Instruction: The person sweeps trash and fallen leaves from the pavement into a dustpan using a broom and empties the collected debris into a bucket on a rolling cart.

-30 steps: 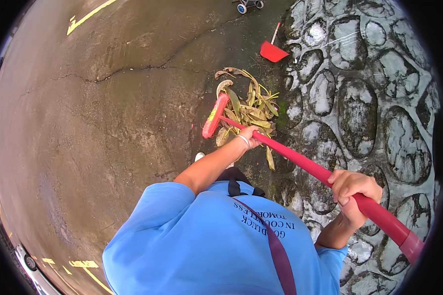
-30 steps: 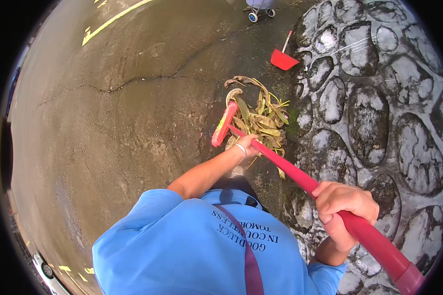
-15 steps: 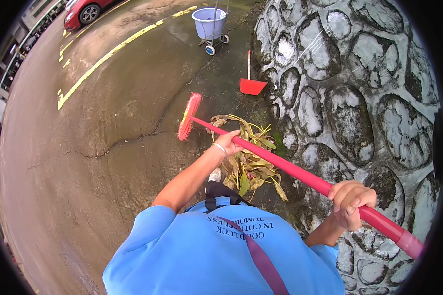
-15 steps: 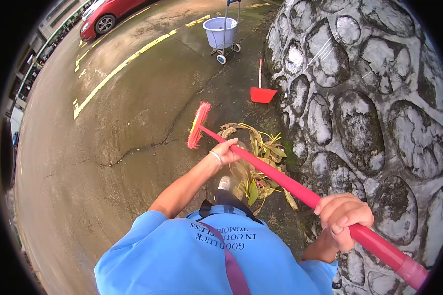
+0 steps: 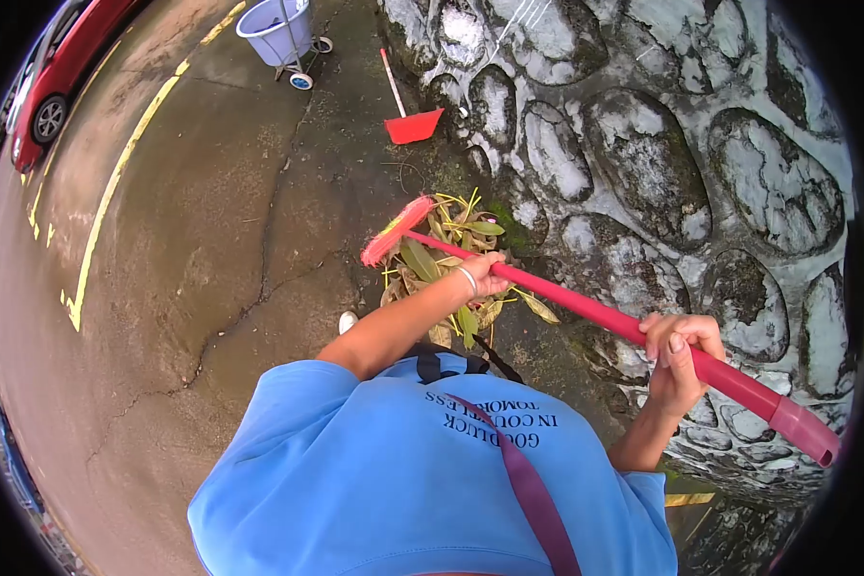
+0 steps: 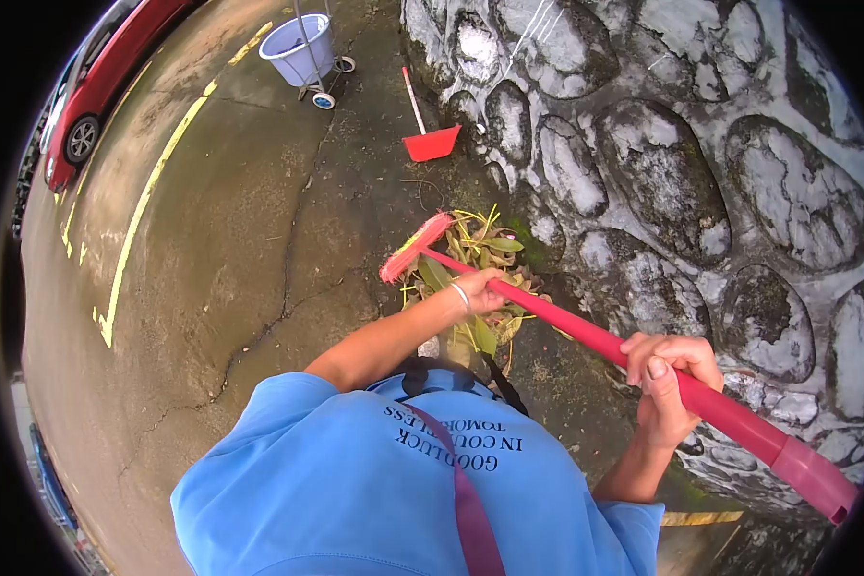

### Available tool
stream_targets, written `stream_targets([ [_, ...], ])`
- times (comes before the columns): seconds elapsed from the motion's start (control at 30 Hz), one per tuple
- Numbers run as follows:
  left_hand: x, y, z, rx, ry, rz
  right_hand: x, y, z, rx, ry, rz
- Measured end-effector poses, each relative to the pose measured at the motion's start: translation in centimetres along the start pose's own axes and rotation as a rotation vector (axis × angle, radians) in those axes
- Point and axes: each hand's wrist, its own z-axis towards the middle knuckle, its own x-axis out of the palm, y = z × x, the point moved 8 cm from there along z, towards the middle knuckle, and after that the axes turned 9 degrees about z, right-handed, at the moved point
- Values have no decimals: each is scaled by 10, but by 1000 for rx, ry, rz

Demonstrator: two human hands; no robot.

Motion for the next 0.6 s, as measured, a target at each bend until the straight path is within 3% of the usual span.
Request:
stream_targets([
  [0.13, 49, 11, -33, -55, 82, 46, 12, 46, 0, -100, 2, -39],
  [0.27, 47, -43, -67, -49, 92, 142, 47, 54, 17, -236, 49, 21],
  [0.4, -12, -156, -60, 69, -3, 209, 89, -24, 55, -168, -127, 75],
  [0.5, -77, -228, -33, -15, -101, 322, 118, -103, 80, -72, -249, 31],
  [0.6, -115, -247, -7, -223, -107, 424, 137, -141, 90, -18, -306, -34],
])
